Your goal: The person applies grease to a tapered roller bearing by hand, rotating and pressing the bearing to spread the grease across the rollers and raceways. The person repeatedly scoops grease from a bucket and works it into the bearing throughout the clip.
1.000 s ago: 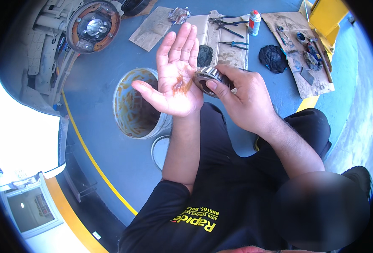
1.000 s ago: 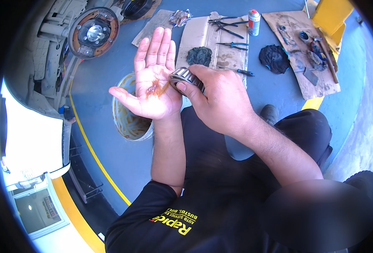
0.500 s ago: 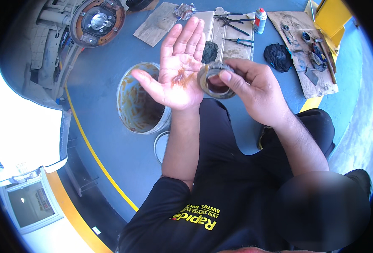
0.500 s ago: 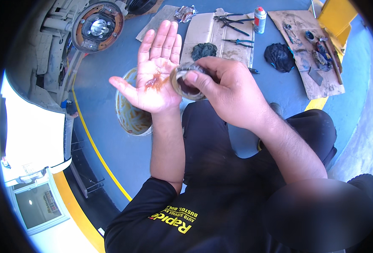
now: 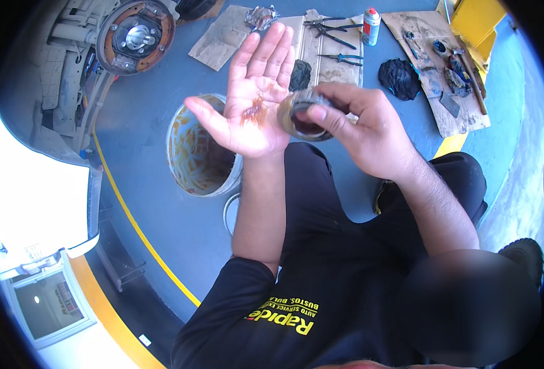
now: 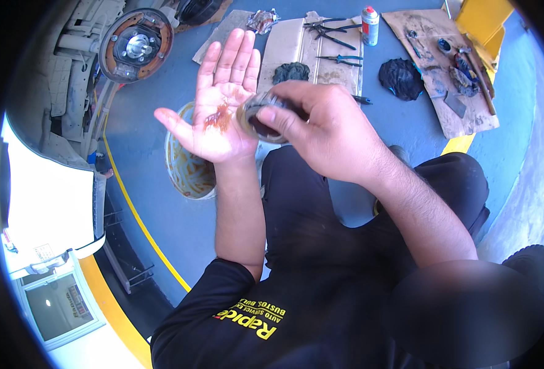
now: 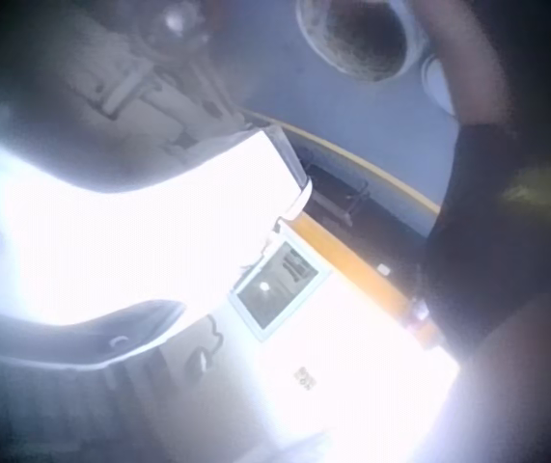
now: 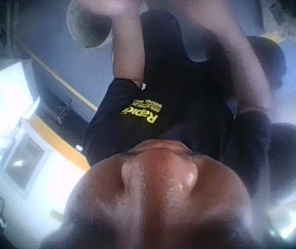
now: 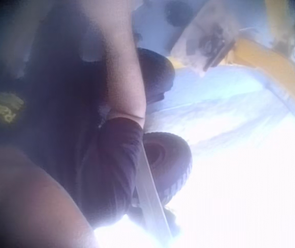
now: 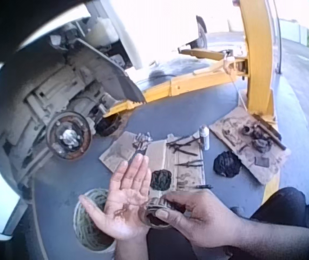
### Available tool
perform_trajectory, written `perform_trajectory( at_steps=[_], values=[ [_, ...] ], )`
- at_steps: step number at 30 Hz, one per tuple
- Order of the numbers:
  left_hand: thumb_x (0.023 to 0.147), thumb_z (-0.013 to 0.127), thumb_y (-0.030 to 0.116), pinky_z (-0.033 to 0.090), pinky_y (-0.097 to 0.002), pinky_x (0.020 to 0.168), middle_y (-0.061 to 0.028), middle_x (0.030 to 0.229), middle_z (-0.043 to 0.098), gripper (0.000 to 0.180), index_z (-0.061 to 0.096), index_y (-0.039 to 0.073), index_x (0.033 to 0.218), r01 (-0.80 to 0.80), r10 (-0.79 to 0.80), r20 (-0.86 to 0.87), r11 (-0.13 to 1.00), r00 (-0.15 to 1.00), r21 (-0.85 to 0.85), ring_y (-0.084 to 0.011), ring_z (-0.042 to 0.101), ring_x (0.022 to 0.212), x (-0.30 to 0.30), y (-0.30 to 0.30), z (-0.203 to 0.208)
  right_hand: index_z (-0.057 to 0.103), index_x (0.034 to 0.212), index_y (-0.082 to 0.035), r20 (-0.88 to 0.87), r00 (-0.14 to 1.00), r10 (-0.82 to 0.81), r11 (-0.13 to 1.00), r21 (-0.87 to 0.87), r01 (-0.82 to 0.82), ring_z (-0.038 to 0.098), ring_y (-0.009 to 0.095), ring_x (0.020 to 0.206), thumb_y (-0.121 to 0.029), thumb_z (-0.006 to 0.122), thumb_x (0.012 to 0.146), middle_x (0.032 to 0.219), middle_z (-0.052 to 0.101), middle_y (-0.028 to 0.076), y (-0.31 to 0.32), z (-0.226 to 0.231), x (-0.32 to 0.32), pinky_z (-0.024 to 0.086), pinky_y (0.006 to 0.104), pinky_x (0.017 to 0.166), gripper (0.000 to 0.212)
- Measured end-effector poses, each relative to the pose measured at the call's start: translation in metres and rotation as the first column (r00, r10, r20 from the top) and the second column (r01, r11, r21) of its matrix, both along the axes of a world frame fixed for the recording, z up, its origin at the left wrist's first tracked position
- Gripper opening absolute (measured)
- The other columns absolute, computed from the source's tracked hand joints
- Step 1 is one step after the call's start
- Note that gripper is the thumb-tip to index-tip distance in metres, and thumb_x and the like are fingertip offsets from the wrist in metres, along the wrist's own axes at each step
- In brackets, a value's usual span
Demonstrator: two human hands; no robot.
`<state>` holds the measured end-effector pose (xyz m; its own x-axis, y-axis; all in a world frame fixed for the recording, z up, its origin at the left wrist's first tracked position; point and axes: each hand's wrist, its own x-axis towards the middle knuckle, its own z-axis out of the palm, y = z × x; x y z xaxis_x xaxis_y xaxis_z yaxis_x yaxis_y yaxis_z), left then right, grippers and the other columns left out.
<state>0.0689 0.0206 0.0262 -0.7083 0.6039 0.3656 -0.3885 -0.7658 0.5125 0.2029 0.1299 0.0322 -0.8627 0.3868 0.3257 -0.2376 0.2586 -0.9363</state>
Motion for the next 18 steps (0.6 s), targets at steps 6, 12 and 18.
perform_trajectory(
  at_steps=[6, 12, 18],
  values=[
    [0.089, 0.023, 0.094, 0.015, -0.0566, 0.129, -0.0415, 0.161, 0.029, 0.125, 0.03, -0.009, 0.158, -0.098, 0.056, -0.3, 0.987, 0.952, -0.128, -0.0539, 0.025, 0.154, 0.004, 0.005, -0.004, 0.068, 0.113, 0.0, -0.063, 0.976, -0.209, 0.831, 0.514, 0.212, 0.07, 0.038, 0.073, -0.023, 0.077, 0.091, 0.075, 0.068, 0.018, -0.014, 0.003, 0.003, 0.055, 0.0458, 0.068, 0.033],
    [0.092, 0.036, 0.088, 0.008, -0.0569, 0.131, -0.0413, 0.163, 0.024, 0.119, 0.028, -0.01, 0.159, 0.067, -0.068, 0.053, 0.997, 0.996, 0.027, -0.0532, 0.017, 0.156, -0.004, -0.001, 0.008, 0.069, 0.116, 0.004, 0.109, 0.986, 0.13, 0.992, -0.019, -0.129, 0.073, 0.022, 0.085, -0.023, 0.072, 0.099, 0.091, 0.076, 0.015, -0.004, 0.011, 0.008, 0.056, 0.0363, 0.079, 0.032],
    [0.098, 0.041, 0.079, 0.019, -0.0564, 0.128, -0.04, 0.162, 0.029, 0.108, 0.03, -0.01, 0.157, -0.267, 0.167, -0.506, 0.955, 0.846, -0.132, -0.0514, 0.028, 0.154, -0.007, -0.015, 0.001, 0.07, 0.118, 0.006, 0.174, 0.96, 0.219, 0.724, -0.689, -0.04, 0.071, 0.012, 0.093, -0.024, 0.063, 0.107, 0.103, 0.079, 0.009, 0.015, 0.005, -0.001, 0.054, 0.0283, 0.087, 0.033]
  ],
)
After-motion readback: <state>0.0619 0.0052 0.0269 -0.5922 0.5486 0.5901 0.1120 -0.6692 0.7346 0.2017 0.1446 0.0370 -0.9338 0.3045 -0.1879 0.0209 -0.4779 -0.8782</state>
